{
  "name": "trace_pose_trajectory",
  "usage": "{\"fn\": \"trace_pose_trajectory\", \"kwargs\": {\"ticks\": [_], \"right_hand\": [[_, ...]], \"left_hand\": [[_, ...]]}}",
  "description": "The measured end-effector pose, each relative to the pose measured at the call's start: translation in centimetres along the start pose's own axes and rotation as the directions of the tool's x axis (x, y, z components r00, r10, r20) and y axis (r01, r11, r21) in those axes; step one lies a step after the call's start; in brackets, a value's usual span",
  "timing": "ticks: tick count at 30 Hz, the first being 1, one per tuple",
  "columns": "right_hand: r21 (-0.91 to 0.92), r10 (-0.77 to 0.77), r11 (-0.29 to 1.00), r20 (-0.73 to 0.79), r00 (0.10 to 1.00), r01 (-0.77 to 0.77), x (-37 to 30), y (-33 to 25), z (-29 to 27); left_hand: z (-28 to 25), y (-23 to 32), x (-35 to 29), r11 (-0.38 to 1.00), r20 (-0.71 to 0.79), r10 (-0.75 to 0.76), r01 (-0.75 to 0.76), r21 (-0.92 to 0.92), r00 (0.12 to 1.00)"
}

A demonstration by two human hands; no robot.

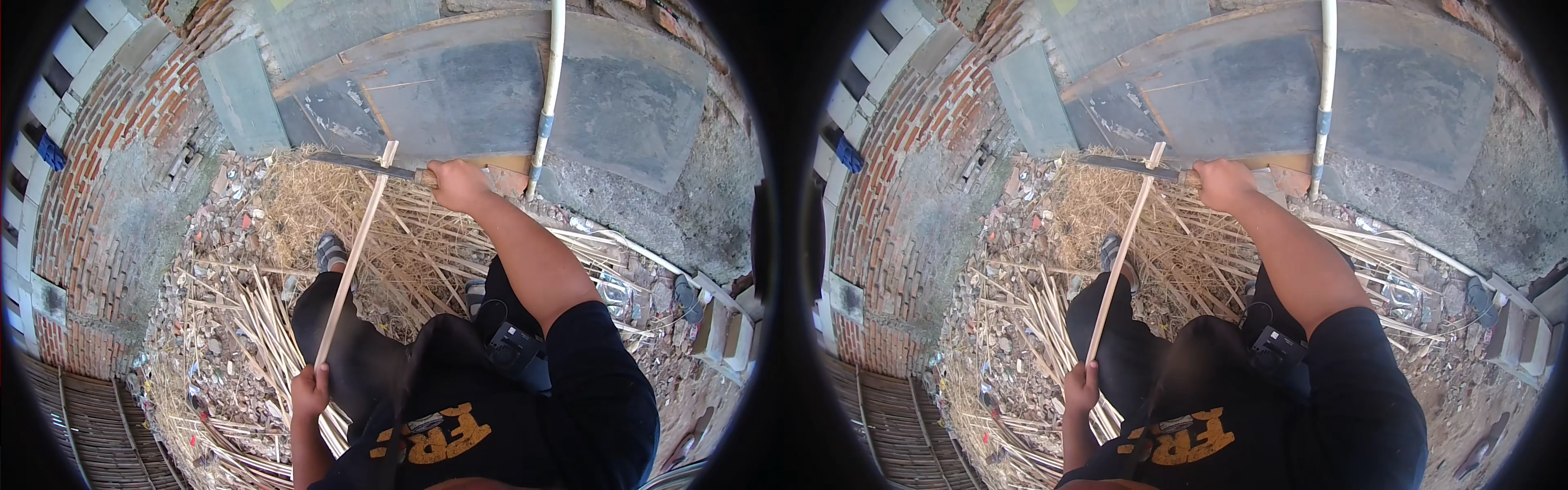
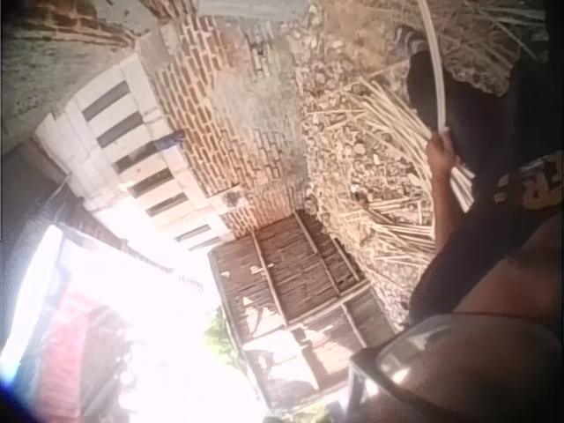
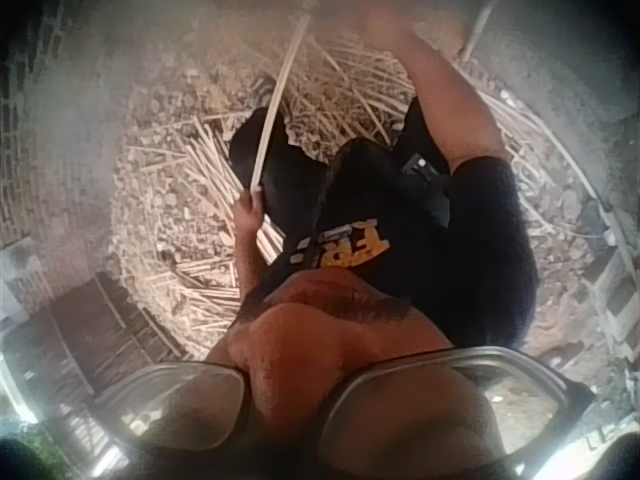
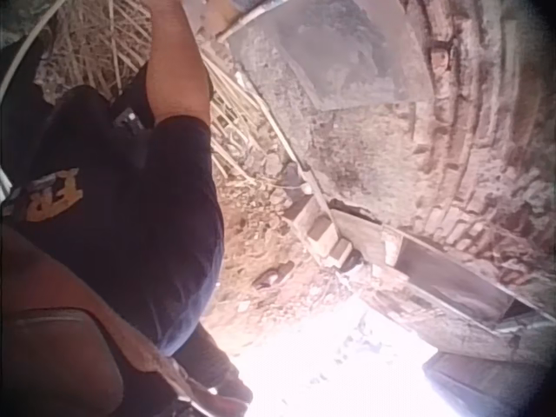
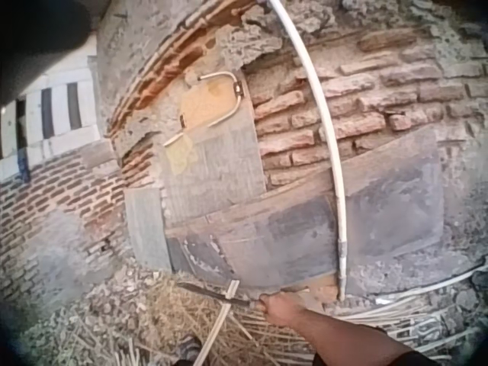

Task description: The person shaves a thin strip of bamboo using a knife, repeatedly pulling the blade along the length of the wood while sitting on the ground.

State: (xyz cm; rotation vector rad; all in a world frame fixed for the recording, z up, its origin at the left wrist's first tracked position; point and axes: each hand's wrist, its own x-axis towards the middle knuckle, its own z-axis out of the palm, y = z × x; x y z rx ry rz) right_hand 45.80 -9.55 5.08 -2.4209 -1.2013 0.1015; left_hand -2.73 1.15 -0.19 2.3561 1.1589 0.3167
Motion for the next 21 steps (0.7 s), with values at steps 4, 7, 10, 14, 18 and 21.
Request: {"fn": "trace_pose_trajectory", "kwargs": {"ticks": [4,7,10,14,18,21], "right_hand": [[-0.074,-0.145,0.986,0.083,0.986,0.151,-0.6,-1.3,-0.1],[-0.128,-0.321,0.93,0.176,0.931,0.345,-1.7,-3.4,-0.6],[-0.156,-0.481,0.846,0.188,0.856,0.51,-1.9,-4.0,1.2],[-0.162,-0.584,0.787,0.114,0.804,0.595,-1.6,-2.9,1.2],[-0.221,-0.262,0.934,0.106,0.959,0.28,1.1,2.2,-0.4],[-0.281,-0.207,0.935,0.06,0.976,0.216,0.8,2.2,0.1]], "left_hand": [[0.4,-0.5,0.1,1.0,-0.022,0.01,-0.01,-0.002,1.0],[0.3,-0.1,0.1,0.999,-0.015,0.014,-0.015,-0.049,1.0],[0.4,-0.6,0.1,0.999,-0.013,0.011,-0.012,-0.034,1.0],[-1.1,-1.5,-0.3,1.0,0.027,0.003,-0.003,-0.021,1.0],[-3.6,-3.5,-1.8,0.999,-0.044,0.028,-0.027,0.027,0.999],[-3.7,-3.0,-2.2,0.998,-0.012,0.021,-0.021,0.054,1.0]]}}
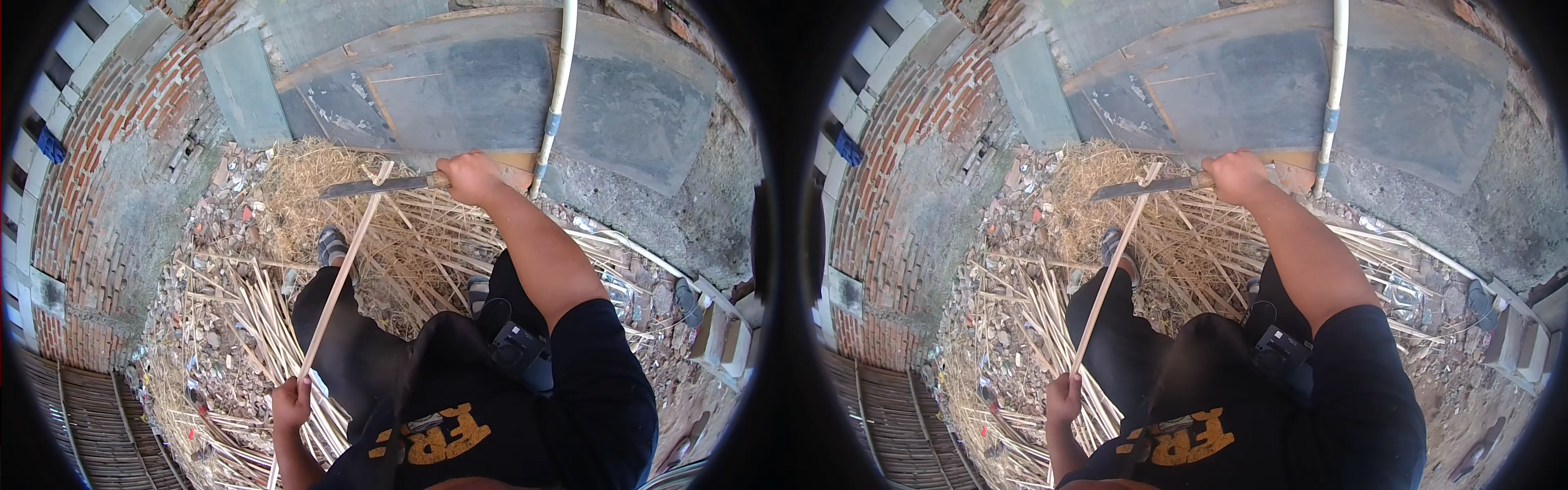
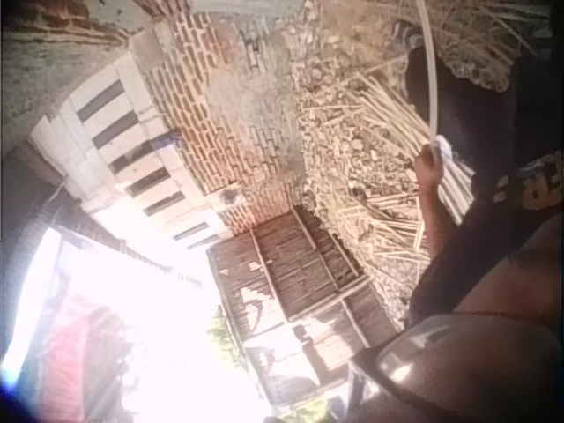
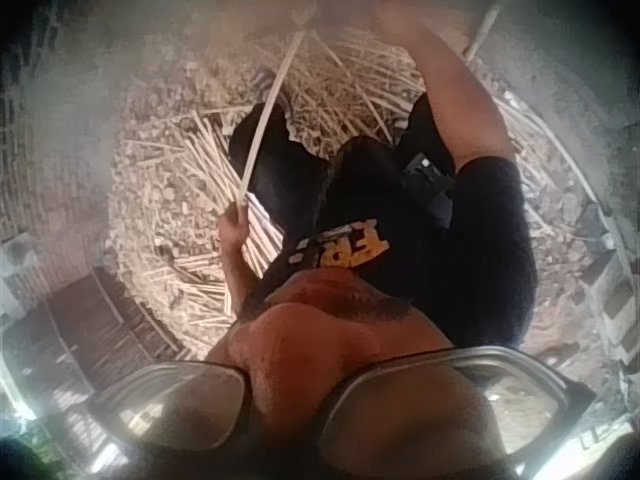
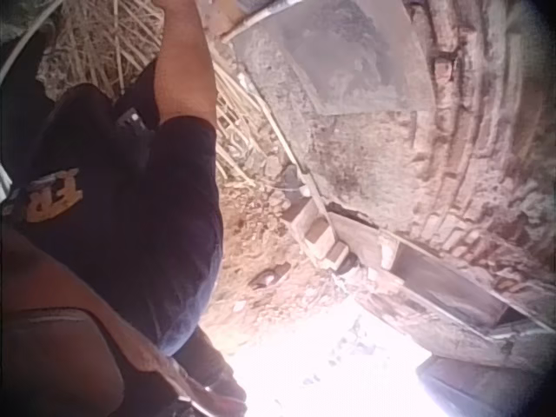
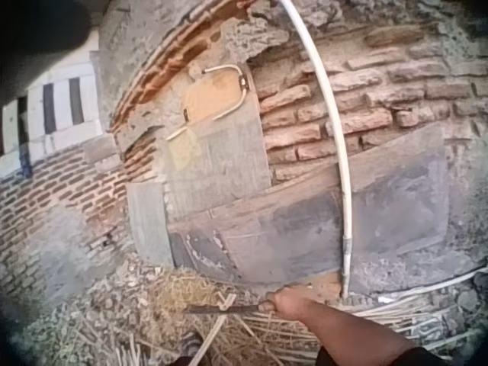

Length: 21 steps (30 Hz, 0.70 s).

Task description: The person shaves a thin strip of bamboo using a knife, repeatedly pulling the blade along the length of the wood while sitting on the ground.

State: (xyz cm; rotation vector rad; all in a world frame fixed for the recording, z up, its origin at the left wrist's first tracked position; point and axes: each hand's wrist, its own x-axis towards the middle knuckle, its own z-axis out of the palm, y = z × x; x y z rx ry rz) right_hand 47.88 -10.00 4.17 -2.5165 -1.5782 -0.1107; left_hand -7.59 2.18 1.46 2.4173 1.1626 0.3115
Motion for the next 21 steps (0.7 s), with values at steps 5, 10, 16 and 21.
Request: {"fn": "trace_pose_trajectory", "kwargs": {"ticks": [5,10,16,21], "right_hand": [[0.044,0.013,0.999,0.006,1.0,-0.014,0.1,-2.5,-1.4],[0.246,0.063,0.964,0.141,0.988,-0.097,-0.5,-2.4,-0.9],[0.227,-0.011,0.973,0.221,0.975,-0.041,-1.0,-3.8,-1.8],[0.175,-0.23,0.963,0.132,0.964,0.206,-2.0,-6.8,-1.7]], "left_hand": [[1.0,0.1,-1.3,0.983,0.004,-0.055,0.055,-0.173,0.998],[1.4,-1.0,-2.1,0.975,0.058,-0.092,0.101,-0.197,0.994],[1.3,-0.1,-1.8,0.987,0.052,-0.082,0.088,-0.133,0.995],[2.0,0.0,-1.6,0.983,0.057,-0.092,0.1,-0.155,0.994]]}}
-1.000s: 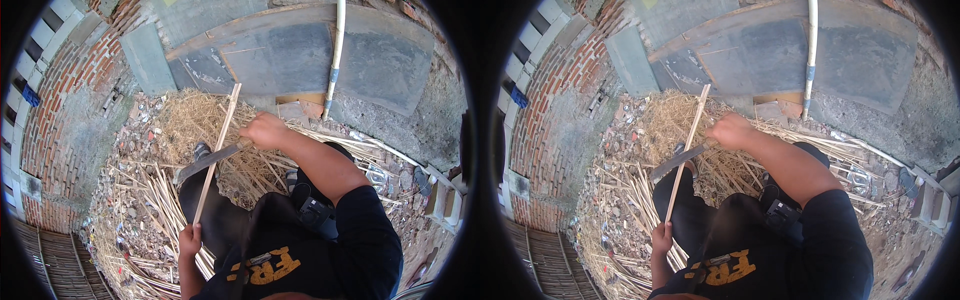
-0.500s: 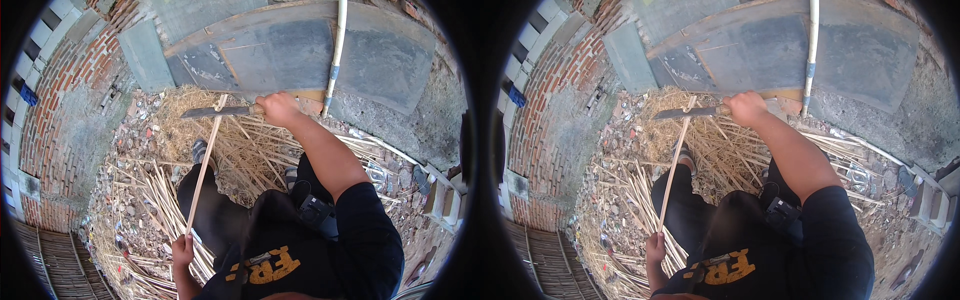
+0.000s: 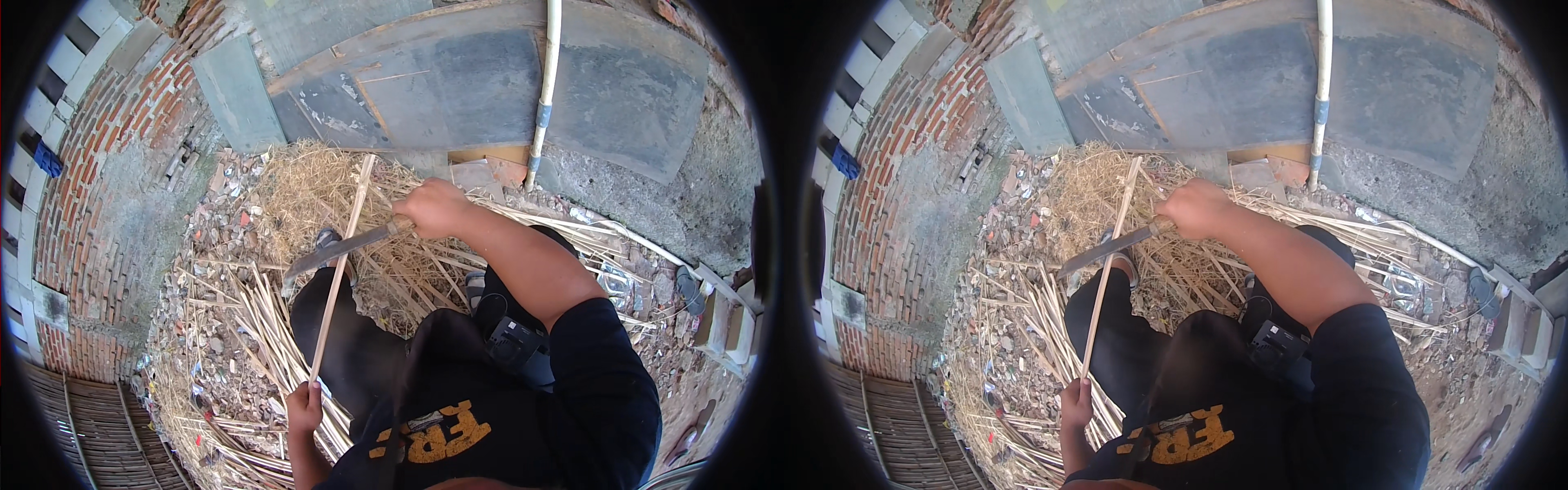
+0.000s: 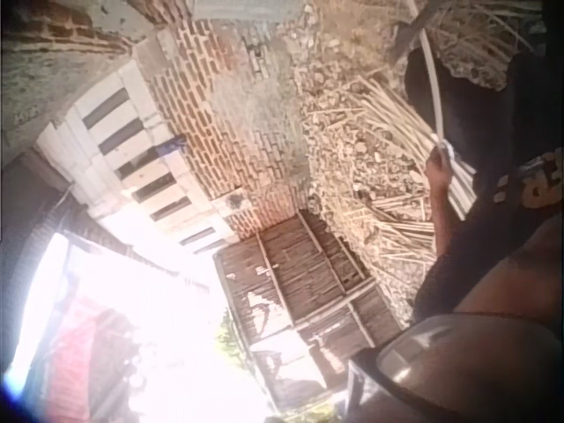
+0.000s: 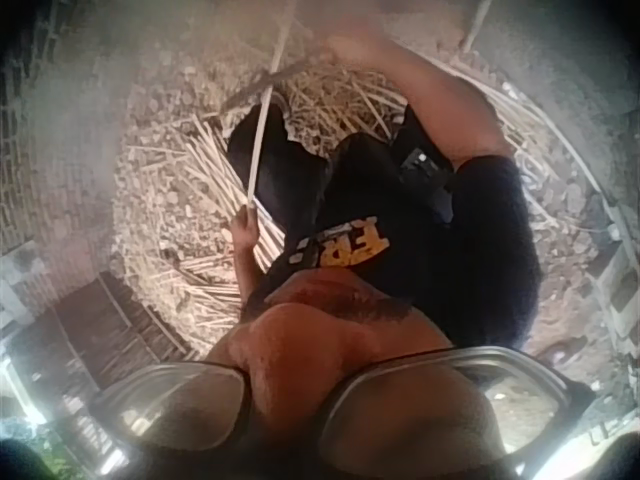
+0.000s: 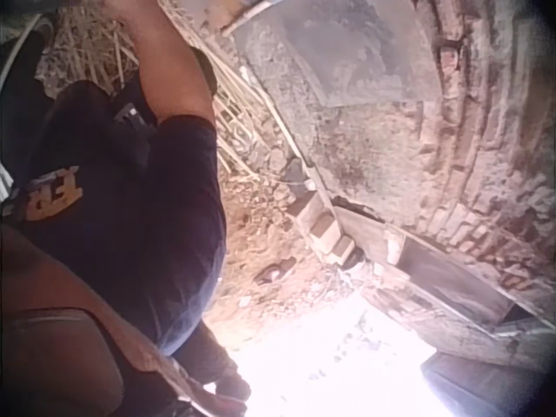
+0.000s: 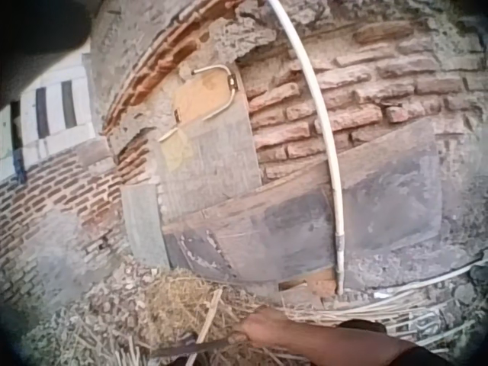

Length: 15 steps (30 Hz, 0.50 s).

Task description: The person shaves a thin strip of bamboo using a knife, repeatedly pulling the blade along the length of the wood while sitting on the ground.

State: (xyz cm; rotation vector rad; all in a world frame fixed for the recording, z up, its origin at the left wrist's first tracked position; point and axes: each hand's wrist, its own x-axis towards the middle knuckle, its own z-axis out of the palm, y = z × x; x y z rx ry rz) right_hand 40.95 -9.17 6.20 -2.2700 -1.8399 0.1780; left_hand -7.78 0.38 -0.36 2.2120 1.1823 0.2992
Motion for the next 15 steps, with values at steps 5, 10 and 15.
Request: {"fn": "trace_pose_trajectory", "kwargs": {"ticks": [5,10,15], "right_hand": [[-0.055,-0.163,0.985,-0.041,0.986,0.161,0.7,-1.4,2.1],[-0.077,0.078,0.994,-0.005,0.997,-0.078,1.1,1.9,0.4],[-0.105,0.348,0.929,-0.072,0.935,-0.354,1.4,5.1,1.2]], "left_hand": [[-0.4,0.3,0.3,0.999,0.037,-0.042,0.043,-0.032,0.998],[-1.1,0.0,-0.5,0.999,0.026,0.016,-0.017,0.042,1.0],[-0.8,1.1,0.0,0.986,0.025,0.028,-0.031,0.165,0.999]]}}
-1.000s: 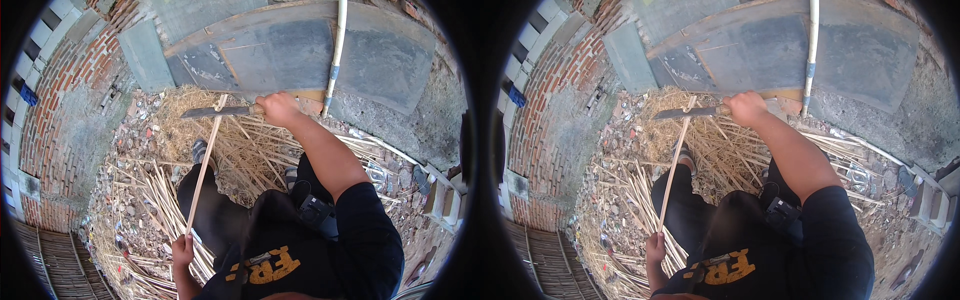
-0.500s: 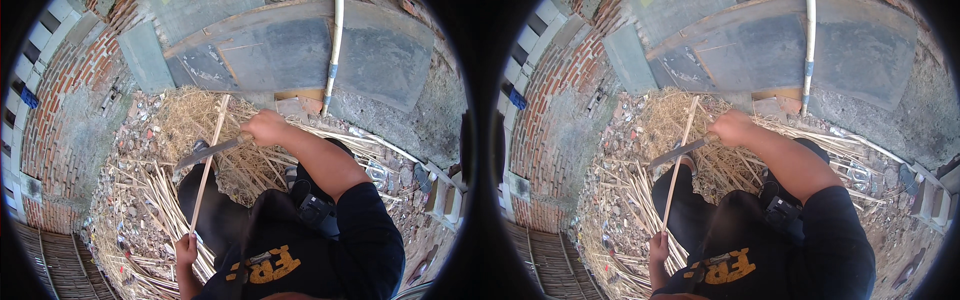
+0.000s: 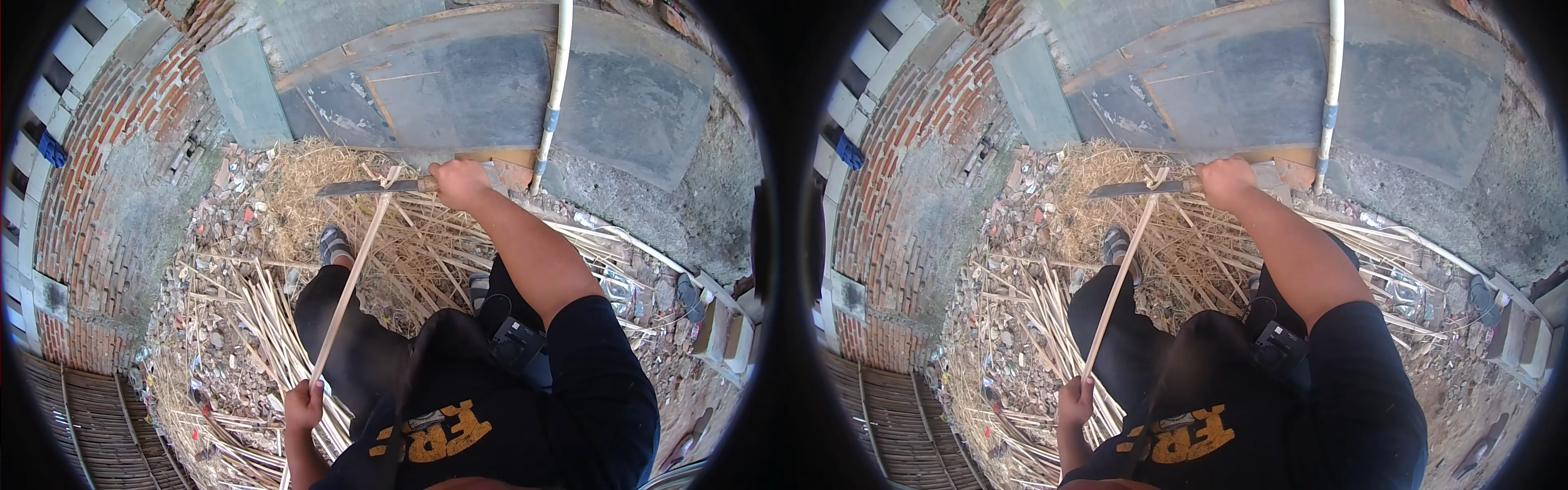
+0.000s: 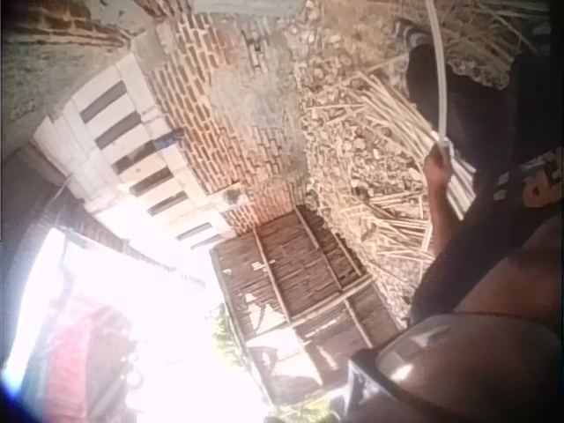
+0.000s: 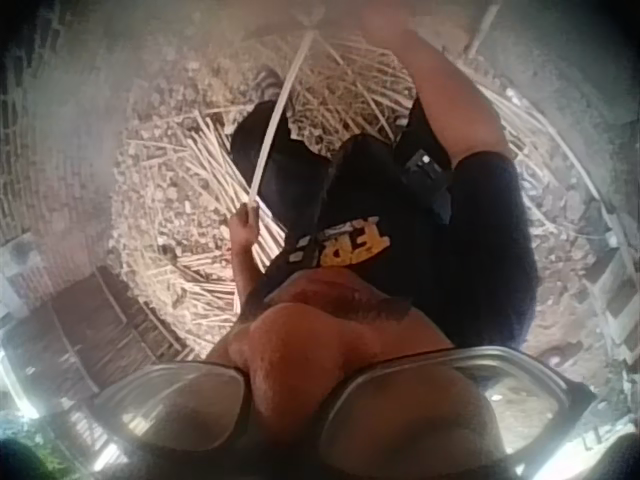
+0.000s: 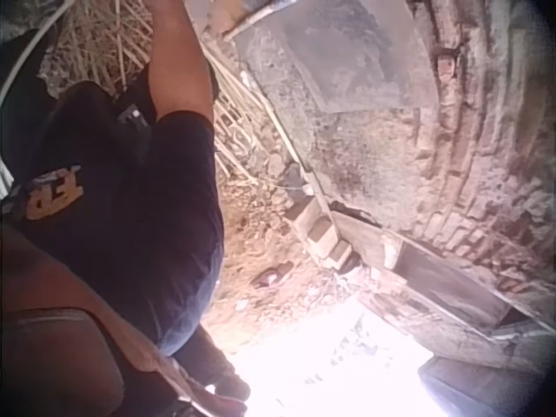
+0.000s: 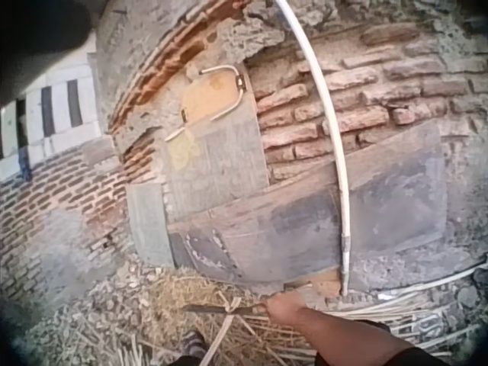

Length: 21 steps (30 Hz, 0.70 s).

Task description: The person shaves a thin strip of bamboo using a knife, repeatedly pulling the blade along the length of the wood while sitting on the ground.

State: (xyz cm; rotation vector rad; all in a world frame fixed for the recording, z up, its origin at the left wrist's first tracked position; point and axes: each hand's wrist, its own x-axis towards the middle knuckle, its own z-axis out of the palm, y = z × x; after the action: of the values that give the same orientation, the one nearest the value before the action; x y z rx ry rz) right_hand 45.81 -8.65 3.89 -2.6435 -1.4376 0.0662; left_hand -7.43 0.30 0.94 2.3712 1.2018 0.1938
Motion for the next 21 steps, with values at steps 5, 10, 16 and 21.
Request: {"fn": "trace_pose_trajectory", "kwargs": {"ticks": [5,10,16,21], "right_hand": [[0.226,-0.002,0.974,0.023,1.0,-0.003,-0.2,-0.4,0.3],[0.328,0.008,0.945,0.044,0.999,-0.022,-0.6,-0.5,0.1],[0.139,-0.163,0.978,0.031,0.986,0.157,-2.4,-2.9,-1.9],[0.041,-0.449,0.892,-0.014,0.893,0.449,-2.8,-5.1,-0.7]], "left_hand": [[0.4,-0.4,-0.3,0.997,-0.019,0.019,-0.02,-0.081,1.0],[0.2,0.0,-0.3,0.999,0.019,0.015,-0.014,-0.047,1.0],[1.0,-0.7,-0.2,0.996,-0.005,0.019,-0.02,-0.087,1.0],[1.1,-0.9,-0.2,0.997,-0.001,0.004,-0.005,-0.075,1.0]]}}
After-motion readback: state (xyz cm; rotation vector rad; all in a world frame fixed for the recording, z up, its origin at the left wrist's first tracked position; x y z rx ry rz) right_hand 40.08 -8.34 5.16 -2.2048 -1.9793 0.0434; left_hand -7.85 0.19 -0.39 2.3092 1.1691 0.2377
